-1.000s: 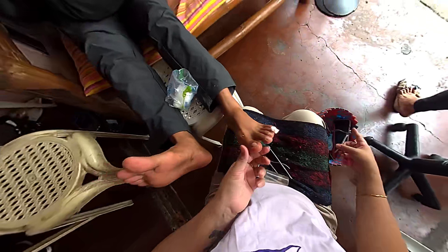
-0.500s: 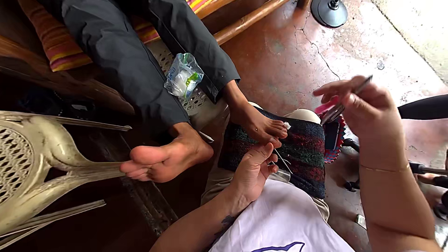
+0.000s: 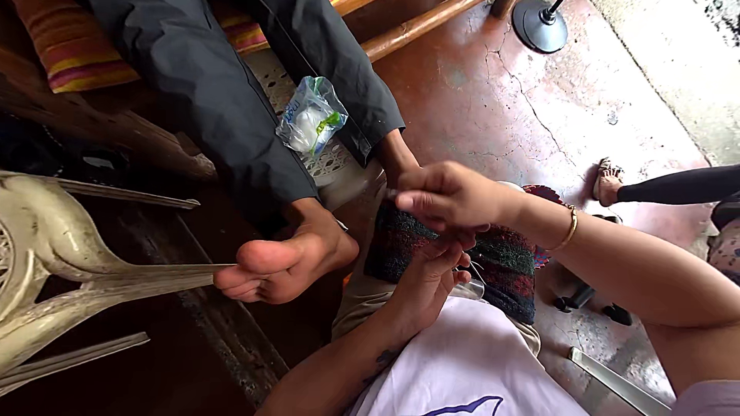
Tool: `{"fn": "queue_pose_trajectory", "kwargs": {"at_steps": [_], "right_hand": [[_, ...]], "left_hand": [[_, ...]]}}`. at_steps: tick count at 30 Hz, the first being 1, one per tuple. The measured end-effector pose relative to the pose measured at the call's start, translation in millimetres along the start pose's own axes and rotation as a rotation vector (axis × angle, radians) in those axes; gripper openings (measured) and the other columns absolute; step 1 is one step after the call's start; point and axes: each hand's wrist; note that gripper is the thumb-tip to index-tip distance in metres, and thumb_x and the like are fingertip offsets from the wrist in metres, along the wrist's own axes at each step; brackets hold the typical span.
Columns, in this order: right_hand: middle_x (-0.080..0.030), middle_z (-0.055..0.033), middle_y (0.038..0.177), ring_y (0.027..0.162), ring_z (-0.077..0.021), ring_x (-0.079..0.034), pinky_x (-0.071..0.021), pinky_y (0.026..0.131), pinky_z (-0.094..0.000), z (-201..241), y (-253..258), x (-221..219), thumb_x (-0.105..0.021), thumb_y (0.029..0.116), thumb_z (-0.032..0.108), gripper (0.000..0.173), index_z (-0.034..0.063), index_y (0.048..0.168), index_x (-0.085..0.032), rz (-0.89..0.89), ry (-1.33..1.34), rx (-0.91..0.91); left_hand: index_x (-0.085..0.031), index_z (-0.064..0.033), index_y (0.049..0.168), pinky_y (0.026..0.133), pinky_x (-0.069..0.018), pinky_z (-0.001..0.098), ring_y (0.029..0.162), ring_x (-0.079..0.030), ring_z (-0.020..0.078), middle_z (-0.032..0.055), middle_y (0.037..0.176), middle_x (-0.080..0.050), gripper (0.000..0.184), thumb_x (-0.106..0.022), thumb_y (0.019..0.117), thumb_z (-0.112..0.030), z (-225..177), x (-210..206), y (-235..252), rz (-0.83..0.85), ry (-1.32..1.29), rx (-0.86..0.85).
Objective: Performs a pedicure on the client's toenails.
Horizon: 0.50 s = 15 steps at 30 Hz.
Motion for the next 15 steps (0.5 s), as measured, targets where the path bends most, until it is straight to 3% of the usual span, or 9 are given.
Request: {"fn": "queue_pose_trajectory", "kwargs": {"at_steps": [2, 4, 5, 6, 8, 10, 12, 15], "right_hand": [[-0.052, 0.0024, 0.059, 0.048, -0.0022, -0.049, -0.0423, 0.046, -0.0189, -5, -6, 10, -0.05, 0.1076, 0.014, 0.028, 0.0012, 0.084, -0.059, -0.144, -0.015, -0.022], [-0.053, 0.0037, 0.054, 0.041, -0.001, -0.05, -0.0433, 0.039, -0.0163, 2, -12, 6, -0.038, 0.1102, 0.017, 0.032, 0.0085, 0.083, -0.053, -0.132, 0.408, -0.075], [-0.052, 0.0032, 0.054, 0.04, -0.0013, -0.049, -0.0434, 0.038, -0.0167, 5, -16, 0, -0.039, 0.1098, 0.02, 0.033, 0.0086, 0.083, -0.054, -0.093, 0.534, -0.094], [-0.052, 0.0049, 0.057, 0.044, 0.0003, -0.049, -0.042, 0.041, -0.0153, 5, -17, -1, -0.04, 0.1099, 0.018, 0.032, 0.0088, 0.083, -0.054, -0.059, 0.48, -0.08], [-0.052, 0.0033, 0.059, 0.049, -0.001, -0.048, -0.0404, 0.046, -0.0173, 2, -16, -2, -0.048, 0.1083, 0.013, 0.028, 0.0035, 0.083, -0.057, -0.152, 0.155, -0.006], [-0.052, 0.0012, 0.057, 0.045, -0.0019, -0.05, -0.0427, 0.042, -0.0169, 7, -18, -6, -0.047, 0.1075, 0.013, 0.028, 0.0038, 0.082, -0.054, -0.188, 0.171, 0.022], [-0.05, 0.0025, 0.056, 0.044, 0.0006, -0.048, -0.0421, 0.041, -0.0144, 12, -18, -11, -0.047, 0.1074, 0.012, 0.028, 0.004, 0.081, -0.053, -0.094, 0.243, 0.042], [-0.049, 0.0022, 0.058, 0.051, -0.0012, -0.048, -0.0392, 0.048, -0.0181, 7, -15, -8, -0.052, 0.1062, 0.012, 0.028, 0.0003, 0.081, -0.057, -0.146, -0.021, 0.079]], "left_hand": [[-0.066, -0.0088, 0.107, 0.075, -0.0557, 0.0244, 0.087, -0.066, 0.0097, 0.0029, 0.108, -0.07, 0.023, -0.044, 0.1049, -0.005, -1, 3, -1, 0.033, -0.016, -0.001], [-0.066, -0.0091, 0.109, 0.077, -0.0563, 0.0248, 0.088, -0.067, 0.01, 0.0033, 0.108, -0.071, 0.022, -0.045, 0.1044, -0.006, -3, 5, 0, 0.054, -0.025, -0.007], [-0.065, -0.0087, 0.109, 0.078, -0.0565, 0.0247, 0.089, -0.068, 0.0099, 0.0037, 0.107, -0.071, 0.021, -0.045, 0.1043, -0.005, -2, 6, 0, 0.053, -0.026, -0.006], [-0.065, -0.0081, 0.109, 0.077, -0.0563, 0.0243, 0.088, -0.067, 0.0097, 0.0038, 0.107, -0.071, 0.021, -0.045, 0.1042, -0.005, -2, 6, 0, 0.046, -0.025, -0.004], [-0.065, -0.0067, 0.109, 0.077, -0.0553, 0.0235, 0.087, -0.065, 0.0093, 0.0037, 0.107, -0.068, 0.021, -0.045, 0.1041, -0.004, -1, 5, 1, 0.046, -0.011, -0.006], [-0.066, -0.0063, 0.106, 0.076, -0.0551, 0.023, 0.086, -0.065, 0.0091, 0.004, 0.105, -0.069, 0.021, -0.045, 0.1037, -0.003, -2, 3, 2, 0.044, -0.013, -0.019], [-0.067, -0.0062, 0.101, 0.075, -0.0559, 0.0227, 0.083, -0.066, 0.0089, 0.0038, 0.099, -0.07, 0.022, -0.046, 0.1027, 0.0, -1, 1, 1, 0.019, -0.014, -0.032], [-0.068, -0.0065, 0.103, 0.076, -0.0549, 0.0222, 0.085, -0.066, 0.0086, 0.004, 0.103, -0.071, 0.022, -0.047, 0.1029, -0.001, 0, 2, 1, 0.009, 0.005, -0.016]]}}
Point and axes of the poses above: each hand's wrist, its own y-axis towards the middle knuckle, its own x-axis out of the back of the hand, z = x × y
